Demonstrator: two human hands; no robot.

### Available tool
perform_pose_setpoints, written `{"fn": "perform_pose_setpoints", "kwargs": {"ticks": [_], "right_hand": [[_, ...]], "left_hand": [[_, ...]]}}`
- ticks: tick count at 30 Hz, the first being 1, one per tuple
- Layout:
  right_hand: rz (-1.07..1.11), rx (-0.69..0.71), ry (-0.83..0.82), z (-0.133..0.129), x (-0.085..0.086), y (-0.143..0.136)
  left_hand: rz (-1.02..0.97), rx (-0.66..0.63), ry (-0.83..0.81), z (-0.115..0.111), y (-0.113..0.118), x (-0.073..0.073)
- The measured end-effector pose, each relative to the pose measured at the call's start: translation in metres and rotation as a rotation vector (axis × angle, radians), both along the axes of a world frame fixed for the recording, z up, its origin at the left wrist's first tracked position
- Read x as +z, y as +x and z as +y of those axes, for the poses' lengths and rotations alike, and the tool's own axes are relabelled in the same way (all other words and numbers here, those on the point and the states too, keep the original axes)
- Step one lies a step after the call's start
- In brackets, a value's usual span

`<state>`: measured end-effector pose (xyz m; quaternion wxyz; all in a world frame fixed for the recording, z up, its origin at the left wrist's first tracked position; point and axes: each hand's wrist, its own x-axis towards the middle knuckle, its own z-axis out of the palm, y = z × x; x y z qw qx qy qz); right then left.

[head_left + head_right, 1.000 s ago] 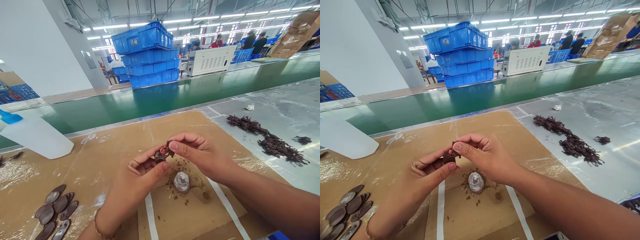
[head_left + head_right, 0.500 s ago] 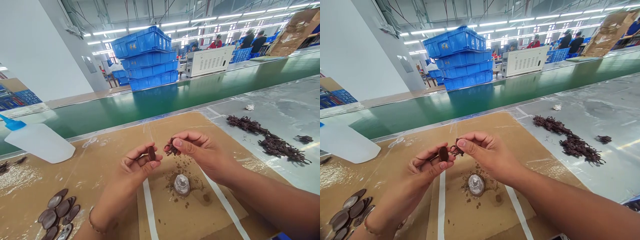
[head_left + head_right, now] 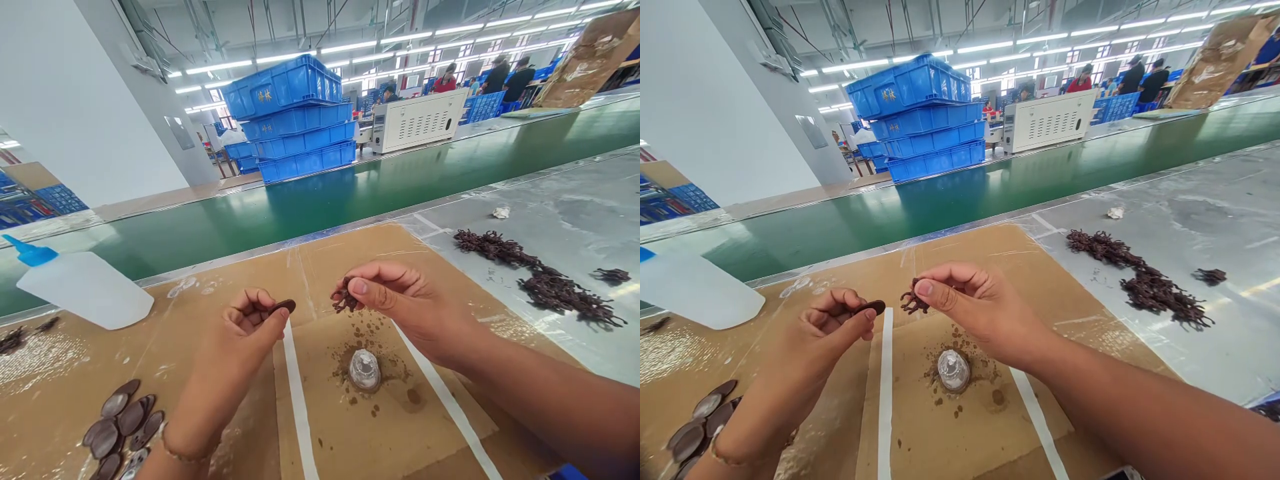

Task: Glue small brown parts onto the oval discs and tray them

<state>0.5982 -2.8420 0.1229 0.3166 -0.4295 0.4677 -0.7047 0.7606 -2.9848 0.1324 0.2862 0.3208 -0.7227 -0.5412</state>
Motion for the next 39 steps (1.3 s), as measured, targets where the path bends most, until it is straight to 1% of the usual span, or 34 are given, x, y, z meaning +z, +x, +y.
{"fn": "perform_pose_setpoints", "kwargs": {"ticks": [3, 7, 9, 13, 16, 20, 24, 27, 31, 35, 37, 39], "right_hand": [[-0.006, 0.062, -0.006, 0.0, 0.003, 0.003], [-0.054, 0.232, -0.019, 0.001, 0.005, 0.008], [-0.057, 0.275, -0.009, 0.001, 0.004, 0.009], [-0.076, 0.26, 0.023, 0.0, 0.004, 0.008], [-0.078, 0.247, 0.032, -0.001, 0.004, 0.008], [-0.067, 0.255, 0.036, -0.001, 0.003, 0.008], [-0.062, 0.247, 0.043, -0.002, -0.001, 0.006], [-0.077, 0.229, 0.044, -0.003, -0.003, 0.004], [-0.109, 0.248, 0.032, -0.003, -0.002, 0.003], [-0.122, 0.275, 0.037, -0.003, -0.001, 0.003], [-0.126, 0.26, 0.038, -0.003, -0.001, 0.003], [-0.102, 0.218, 0.023, -0.002, -0.001, 0.003]], "left_hand": [[0.025, -0.061, 0.039, 0.009, -0.003, 0.001], [0.103, -0.199, 0.225, 0.021, -0.007, -0.001], [0.159, -0.223, 0.252, 0.024, -0.008, -0.002], [0.217, -0.184, 0.219, 0.026, -0.009, -0.003], [0.205, -0.183, 0.267, 0.027, -0.008, -0.002], [0.189, -0.216, 0.36, 0.027, -0.006, -0.001], [0.235, -0.235, 0.399, 0.027, -0.007, -0.002], [0.263, -0.243, 0.405, 0.027, -0.009, -0.004], [0.335, -0.274, 0.431, 0.028, -0.009, -0.011], [0.354, -0.262, 0.394, 0.029, -0.01, -0.014], [0.348, -0.259, 0.375, 0.028, -0.011, -0.014], [0.336, -0.259, 0.356, 0.028, -0.01, -0.012]]}}
